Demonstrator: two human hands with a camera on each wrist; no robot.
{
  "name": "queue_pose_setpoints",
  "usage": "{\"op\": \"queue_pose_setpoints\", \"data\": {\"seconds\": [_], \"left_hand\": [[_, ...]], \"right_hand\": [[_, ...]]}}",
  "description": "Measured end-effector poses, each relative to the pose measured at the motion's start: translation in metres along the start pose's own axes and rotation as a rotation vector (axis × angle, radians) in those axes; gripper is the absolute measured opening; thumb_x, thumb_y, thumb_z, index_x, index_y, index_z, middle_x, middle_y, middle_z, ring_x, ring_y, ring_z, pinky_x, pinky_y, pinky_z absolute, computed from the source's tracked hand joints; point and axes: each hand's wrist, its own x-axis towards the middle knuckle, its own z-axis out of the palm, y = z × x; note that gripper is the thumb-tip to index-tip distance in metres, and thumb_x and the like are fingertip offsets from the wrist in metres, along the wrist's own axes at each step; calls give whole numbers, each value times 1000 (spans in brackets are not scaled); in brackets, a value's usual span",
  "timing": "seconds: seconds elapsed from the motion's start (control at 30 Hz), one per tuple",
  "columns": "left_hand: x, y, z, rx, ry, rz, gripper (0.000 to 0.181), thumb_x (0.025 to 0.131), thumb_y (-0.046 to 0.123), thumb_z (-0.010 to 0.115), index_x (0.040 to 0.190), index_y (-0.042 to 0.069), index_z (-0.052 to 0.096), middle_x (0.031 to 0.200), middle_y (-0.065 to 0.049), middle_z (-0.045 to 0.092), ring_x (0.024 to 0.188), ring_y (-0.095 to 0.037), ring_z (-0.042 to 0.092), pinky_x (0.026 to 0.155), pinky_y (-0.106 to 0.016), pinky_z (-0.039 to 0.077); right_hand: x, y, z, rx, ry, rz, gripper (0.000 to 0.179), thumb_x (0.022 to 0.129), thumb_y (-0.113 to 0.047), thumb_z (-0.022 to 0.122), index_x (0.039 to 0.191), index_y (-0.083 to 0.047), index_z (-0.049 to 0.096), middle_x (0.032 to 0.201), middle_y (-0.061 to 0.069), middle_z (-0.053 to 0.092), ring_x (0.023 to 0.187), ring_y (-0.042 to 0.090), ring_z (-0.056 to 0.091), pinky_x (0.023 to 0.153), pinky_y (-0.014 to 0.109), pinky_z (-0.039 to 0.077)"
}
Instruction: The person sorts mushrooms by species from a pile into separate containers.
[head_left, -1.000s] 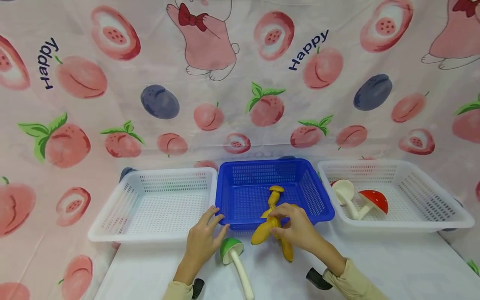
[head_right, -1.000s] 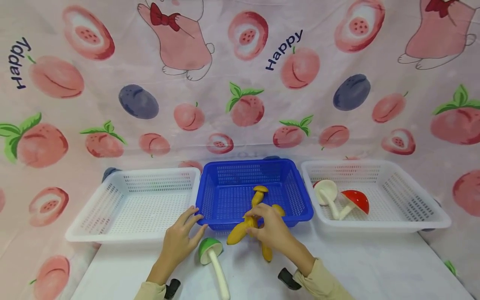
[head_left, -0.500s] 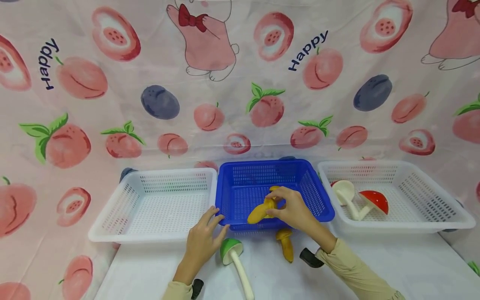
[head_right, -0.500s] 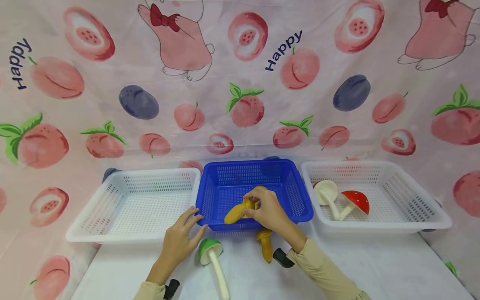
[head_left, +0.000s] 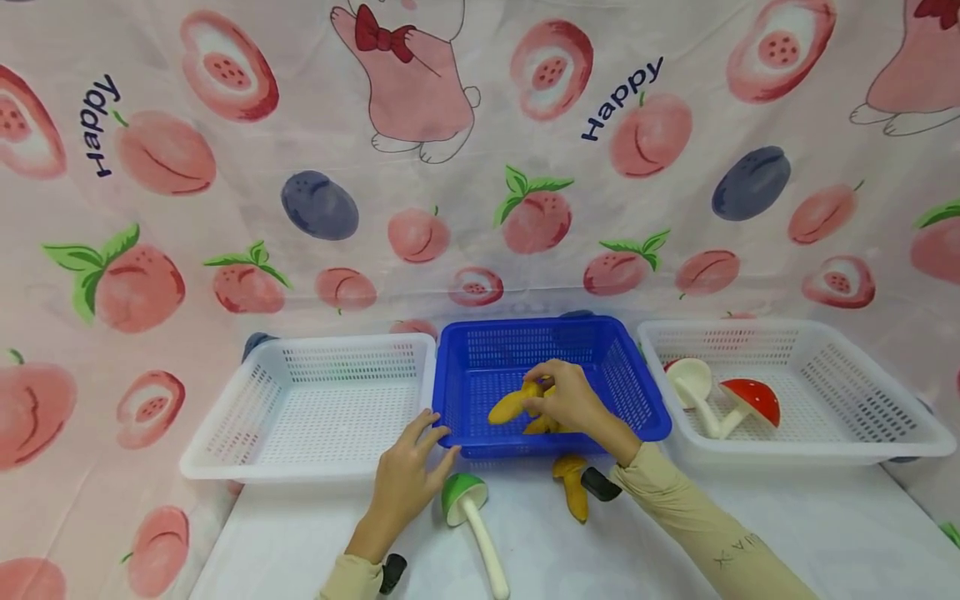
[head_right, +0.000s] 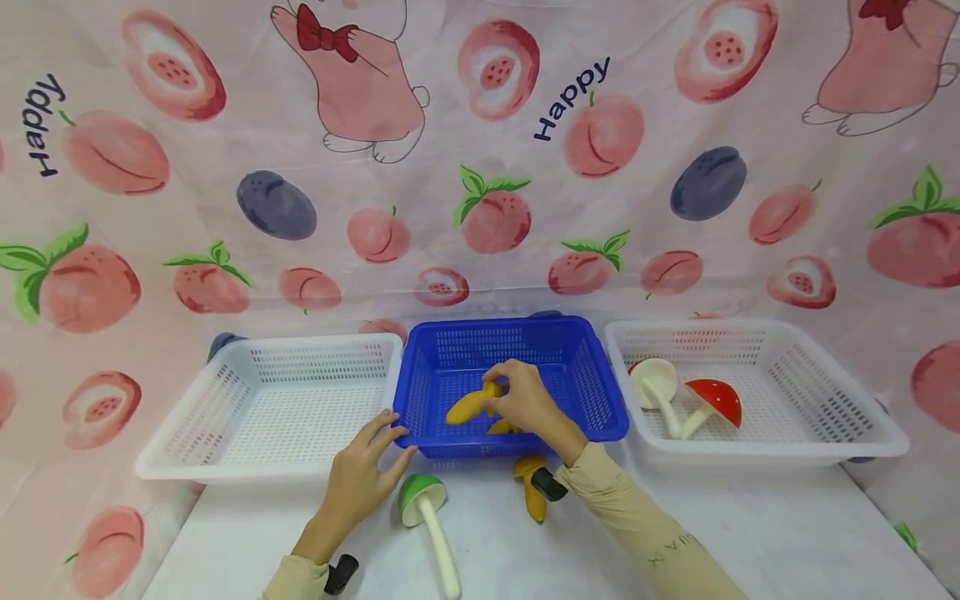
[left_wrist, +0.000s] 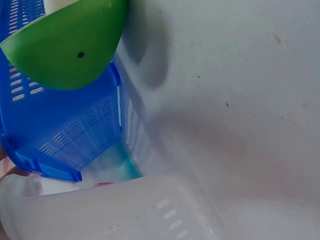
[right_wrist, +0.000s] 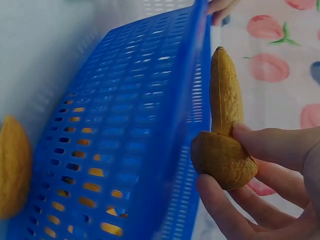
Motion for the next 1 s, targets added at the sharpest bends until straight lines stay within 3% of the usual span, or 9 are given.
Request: {"op": "queue_pose_setpoints", "data": {"seconds": [0.43,0.77,1.0], "left_hand": [[9,4,-7,-78,-82,-83,25,78,25,78,96,10,71,116,-11,63,114,-31,57,75,-41,56],[14,4,-14,-130,-177,-135,23,79,22,77,98,9,72,119,-12,61,119,-32,54,91,-44,49],[15,4,-19,-158,-236,-171,23,80,19,77,99,7,71,121,-14,59,119,-33,53,94,-46,47]], "right_hand": [[20,23,24,-17,-120,96,24,77,-4,77,99,2,68,94,12,66,81,21,62,65,31,53],[19,30,32,-111,-184,97,25,77,-3,76,100,1,67,98,14,65,87,24,61,73,35,53],[16,31,24,-104,-213,72,25,79,-2,74,102,0,66,100,15,63,92,29,61,77,38,53]]}}
